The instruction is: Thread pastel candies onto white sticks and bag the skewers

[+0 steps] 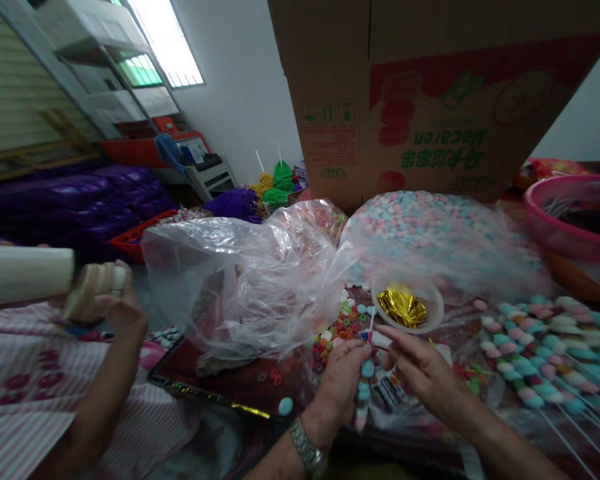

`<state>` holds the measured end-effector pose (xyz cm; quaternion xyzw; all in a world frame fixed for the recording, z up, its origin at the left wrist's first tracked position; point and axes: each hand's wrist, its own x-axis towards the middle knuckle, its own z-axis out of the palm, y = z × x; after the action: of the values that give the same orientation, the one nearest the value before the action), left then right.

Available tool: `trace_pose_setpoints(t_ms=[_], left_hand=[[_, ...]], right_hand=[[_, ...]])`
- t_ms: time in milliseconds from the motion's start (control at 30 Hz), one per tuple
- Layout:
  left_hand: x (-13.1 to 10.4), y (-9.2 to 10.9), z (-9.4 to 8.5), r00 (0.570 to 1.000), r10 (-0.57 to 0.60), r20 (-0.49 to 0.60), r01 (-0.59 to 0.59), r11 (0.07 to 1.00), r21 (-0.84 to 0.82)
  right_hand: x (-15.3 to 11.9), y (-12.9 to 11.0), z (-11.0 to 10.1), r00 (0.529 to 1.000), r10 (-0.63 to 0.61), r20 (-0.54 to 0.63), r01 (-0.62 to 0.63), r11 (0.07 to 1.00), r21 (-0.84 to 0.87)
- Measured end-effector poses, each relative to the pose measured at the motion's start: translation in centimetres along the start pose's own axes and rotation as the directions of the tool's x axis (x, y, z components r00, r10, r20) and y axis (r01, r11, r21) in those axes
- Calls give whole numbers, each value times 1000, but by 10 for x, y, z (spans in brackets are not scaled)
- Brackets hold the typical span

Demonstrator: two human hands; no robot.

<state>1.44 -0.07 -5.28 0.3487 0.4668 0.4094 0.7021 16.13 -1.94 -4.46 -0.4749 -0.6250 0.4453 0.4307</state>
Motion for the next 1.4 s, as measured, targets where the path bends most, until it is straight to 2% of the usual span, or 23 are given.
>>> trace_pose_setpoints(t_ms=[100,167,233,333,433,467,533,600,633,767,867,967,1033,1067,1133,1167,1200,1267,1333,1367,1400], left_hand=[[-3,-1,1,999,-9,30,9,1000,18],[-5,-1,1,997,-47,60,47,999,-9],[-7,0,2,991,-86,106,94,993,-76],[-11,1,5,979,-101,178,126,982,-137],[-13,1,8,983,-99,156,119,986,-121],[-13,0,8,984,-105,141,119,988,-95],[-11,-2,7,984,-131,117,133,991,-7],[-8,-4,7,984,-142,110,131,986,100],[-7,-5,7,986,-125,112,110,986,129],[-8,-5,11,983,27,181,-53,988,142],[-14,-3,9,973,32,228,-93,961,259],[-19,-4,4,967,18,254,-108,932,345],[-20,-7,2,977,14,212,-90,931,355],[-20,-8,1,983,13,181,-76,936,344],[-18,-9,0,988,-1,155,-44,957,286],[-17,-9,-2,986,-26,167,-16,969,245],[-16,-8,-3,976,-70,204,28,979,202],[-14,-5,-7,925,-199,325,168,978,120],[-12,-1,-10,832,-302,465,310,949,61],[-12,1,-11,791,-316,524,352,935,33],[-11,3,-11,767,-309,563,374,927,-1]], right_hand=[[-8,15,10,980,176,-93,-155,968,197],[-8,24,11,953,241,-186,-182,940,287],[-9,29,12,931,269,-246,-188,933,307],[-13,30,15,959,227,-170,-183,954,239],[-23,27,11,984,157,-80,-153,987,59],[-27,24,7,986,134,-103,-137,990,-21],[-34,16,-3,970,75,-231,-109,985,-137],[-38,7,-9,941,15,-338,-73,985,-157],[-38,2,-9,943,-11,-332,-41,988,-150],[-28,-4,6,984,-92,-150,73,989,-128],[-20,0,16,982,-52,-179,24,987,-157],[-19,6,21,988,-41,-149,5,972,-234],[-22,11,24,979,-62,-197,8,965,-264],[-24,14,26,962,-73,-263,3,966,-257],[-28,17,27,916,-65,-397,-15,981,-193],[-30,17,26,914,-44,-403,-20,988,-154],[-32,14,23,936,-30,-352,-17,991,-130],[-35,4,11,990,-61,-130,40,987,-154],[-35,-9,-2,985,-138,103,157,965,-210],[-35,-14,-7,969,-167,182,206,953,-223],[-34,-16,-10,955,-183,232,236,945,-228]])
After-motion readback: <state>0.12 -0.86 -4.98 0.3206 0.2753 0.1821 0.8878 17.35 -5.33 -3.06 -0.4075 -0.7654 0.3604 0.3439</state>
